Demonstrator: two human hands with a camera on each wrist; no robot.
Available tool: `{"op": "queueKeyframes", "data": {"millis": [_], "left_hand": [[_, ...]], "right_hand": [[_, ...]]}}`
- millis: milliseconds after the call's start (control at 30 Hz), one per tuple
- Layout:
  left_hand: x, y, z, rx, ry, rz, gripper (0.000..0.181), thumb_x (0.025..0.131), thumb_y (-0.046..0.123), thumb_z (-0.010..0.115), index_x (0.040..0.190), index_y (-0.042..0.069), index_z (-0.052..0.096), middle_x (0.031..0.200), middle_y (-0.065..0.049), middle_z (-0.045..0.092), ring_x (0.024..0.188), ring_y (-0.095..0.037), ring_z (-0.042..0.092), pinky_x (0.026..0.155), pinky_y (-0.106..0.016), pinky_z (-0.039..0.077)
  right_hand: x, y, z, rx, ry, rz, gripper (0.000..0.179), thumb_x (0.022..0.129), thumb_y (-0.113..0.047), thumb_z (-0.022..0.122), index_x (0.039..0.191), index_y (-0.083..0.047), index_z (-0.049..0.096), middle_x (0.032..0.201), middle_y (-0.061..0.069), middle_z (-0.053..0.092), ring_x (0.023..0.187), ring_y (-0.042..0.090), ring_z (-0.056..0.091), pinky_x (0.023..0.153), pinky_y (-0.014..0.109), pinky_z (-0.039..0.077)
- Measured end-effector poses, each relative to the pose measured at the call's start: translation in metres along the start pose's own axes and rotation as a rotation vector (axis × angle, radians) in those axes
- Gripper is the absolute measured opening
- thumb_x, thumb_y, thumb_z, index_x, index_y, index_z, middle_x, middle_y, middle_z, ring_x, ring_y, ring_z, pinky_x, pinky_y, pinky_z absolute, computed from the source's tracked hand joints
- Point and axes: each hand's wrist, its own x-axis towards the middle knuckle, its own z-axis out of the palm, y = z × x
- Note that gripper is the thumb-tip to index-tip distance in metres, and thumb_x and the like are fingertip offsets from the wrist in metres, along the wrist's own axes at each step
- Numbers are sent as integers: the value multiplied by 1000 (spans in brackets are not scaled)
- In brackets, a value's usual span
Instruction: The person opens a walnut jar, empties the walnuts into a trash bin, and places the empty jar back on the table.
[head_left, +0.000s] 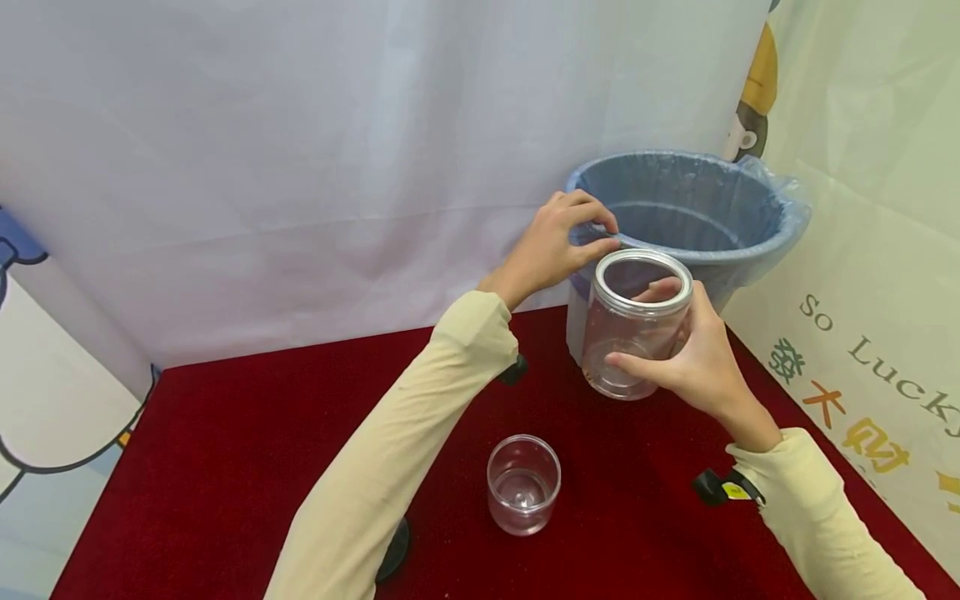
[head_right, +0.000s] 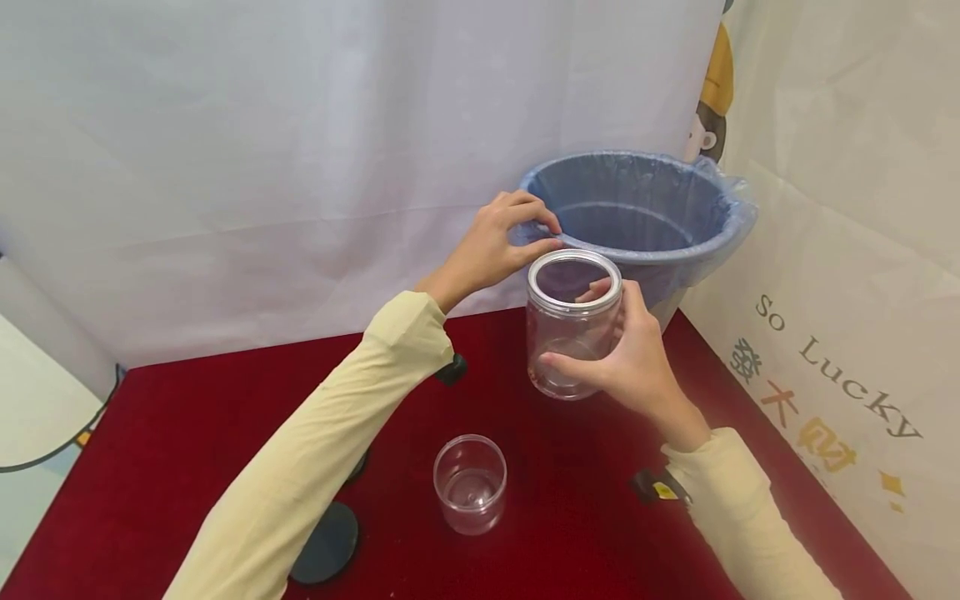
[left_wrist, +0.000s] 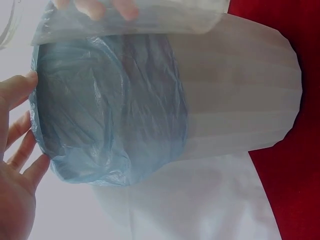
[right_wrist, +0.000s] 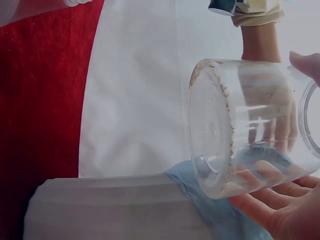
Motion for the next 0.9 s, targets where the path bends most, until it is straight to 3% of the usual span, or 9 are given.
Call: {"op": "queueKeyframes", "data": {"millis": [367, 633, 900], "left_hand": [[1, -2, -1, 0, -1, 39, 14, 86, 24, 71, 95, 14, 70, 102, 2, 58, 94, -15, 46, 84, -23, 36], [1, -2, -2, 2, -3, 45, 13, 86, 22, 71, 95, 13, 70, 102, 2, 58, 95, -15, 46, 84, -23, 37], [1, -3, -3, -3, 8, 71, 12, 85, 20, 72, 93, 11, 70, 101, 1, 59, 93, -16, 47, 84, -23, 36]], "right_hand": [[-1, 4, 12, 83, -73, 1, 86, 55, 5, 88, 124, 1, 38, 113, 9, 57, 96, 10, 58, 78, 17, 48], [-3, -18, 22, 108, -131, -12, 79, 58, 10, 84, 121, 11, 36, 111, 24, 55, 95, 6, 56, 78, 16, 46], [-3, -16, 33, 105, -170, 26, 80, 58, 6, 85, 122, 6, 37, 114, 22, 54, 97, 14, 55, 81, 17, 44]]}}
